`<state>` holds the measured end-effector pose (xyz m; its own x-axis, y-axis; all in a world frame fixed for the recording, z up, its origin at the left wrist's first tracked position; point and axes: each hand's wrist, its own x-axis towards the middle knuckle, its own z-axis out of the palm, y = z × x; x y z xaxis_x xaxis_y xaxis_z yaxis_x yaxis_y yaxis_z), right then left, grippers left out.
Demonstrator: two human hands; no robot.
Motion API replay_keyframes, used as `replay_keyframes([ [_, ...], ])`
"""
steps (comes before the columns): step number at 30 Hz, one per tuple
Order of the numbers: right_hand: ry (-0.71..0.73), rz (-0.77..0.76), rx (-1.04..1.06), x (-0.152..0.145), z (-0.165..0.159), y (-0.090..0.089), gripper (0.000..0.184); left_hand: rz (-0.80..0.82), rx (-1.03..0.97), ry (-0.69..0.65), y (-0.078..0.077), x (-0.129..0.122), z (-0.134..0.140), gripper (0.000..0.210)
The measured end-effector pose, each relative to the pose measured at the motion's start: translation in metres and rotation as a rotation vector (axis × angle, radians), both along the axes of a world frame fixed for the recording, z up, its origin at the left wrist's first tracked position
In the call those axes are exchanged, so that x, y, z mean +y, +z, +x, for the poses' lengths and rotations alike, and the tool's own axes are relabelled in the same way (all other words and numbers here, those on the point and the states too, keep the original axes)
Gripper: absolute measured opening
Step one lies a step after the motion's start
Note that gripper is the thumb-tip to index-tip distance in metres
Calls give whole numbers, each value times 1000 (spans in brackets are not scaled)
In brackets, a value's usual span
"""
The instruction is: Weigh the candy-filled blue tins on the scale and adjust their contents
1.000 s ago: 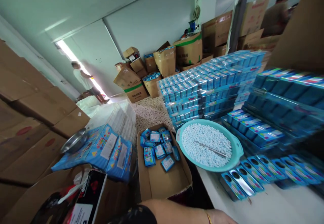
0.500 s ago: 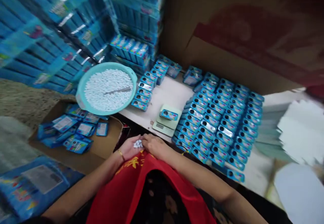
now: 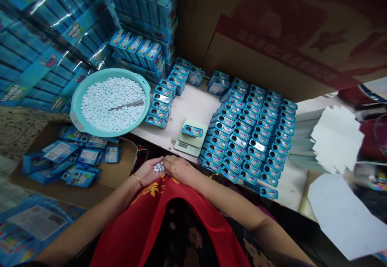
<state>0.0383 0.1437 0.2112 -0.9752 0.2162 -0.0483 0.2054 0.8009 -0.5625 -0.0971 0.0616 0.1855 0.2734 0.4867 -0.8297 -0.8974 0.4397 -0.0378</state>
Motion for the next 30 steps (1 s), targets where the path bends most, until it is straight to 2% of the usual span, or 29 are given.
replay_keyframes([
  [3,-94,-199,107,9,6,3,9,28,13,13,0,5,1,14],
  [5,-245,-274,197,23,12,7,10,43,33,18,1,10,0,17],
  [8,-487,-221,286,55,19,11,10,59,51,-12,2,17,-2,24],
  [10,-578,-131,283,78,20,11,10,78,53,-18,3,21,-3,27],
  [13,-601,-37,209,102,16,6,11,94,58,4,5,25,-5,28],
  [15,-598,-26,170,107,13,2,12,92,63,12,6,25,-5,28],
  [23,-672,-119,276,86,25,-2,22,50,74,2,12,22,-1,26],
  [27,-700,-85,300,92,23,-1,22,36,61,-2,11,23,1,26],
  [30,-719,-2,301,85,22,7,23,47,66,-5,13,23,2,25],
])
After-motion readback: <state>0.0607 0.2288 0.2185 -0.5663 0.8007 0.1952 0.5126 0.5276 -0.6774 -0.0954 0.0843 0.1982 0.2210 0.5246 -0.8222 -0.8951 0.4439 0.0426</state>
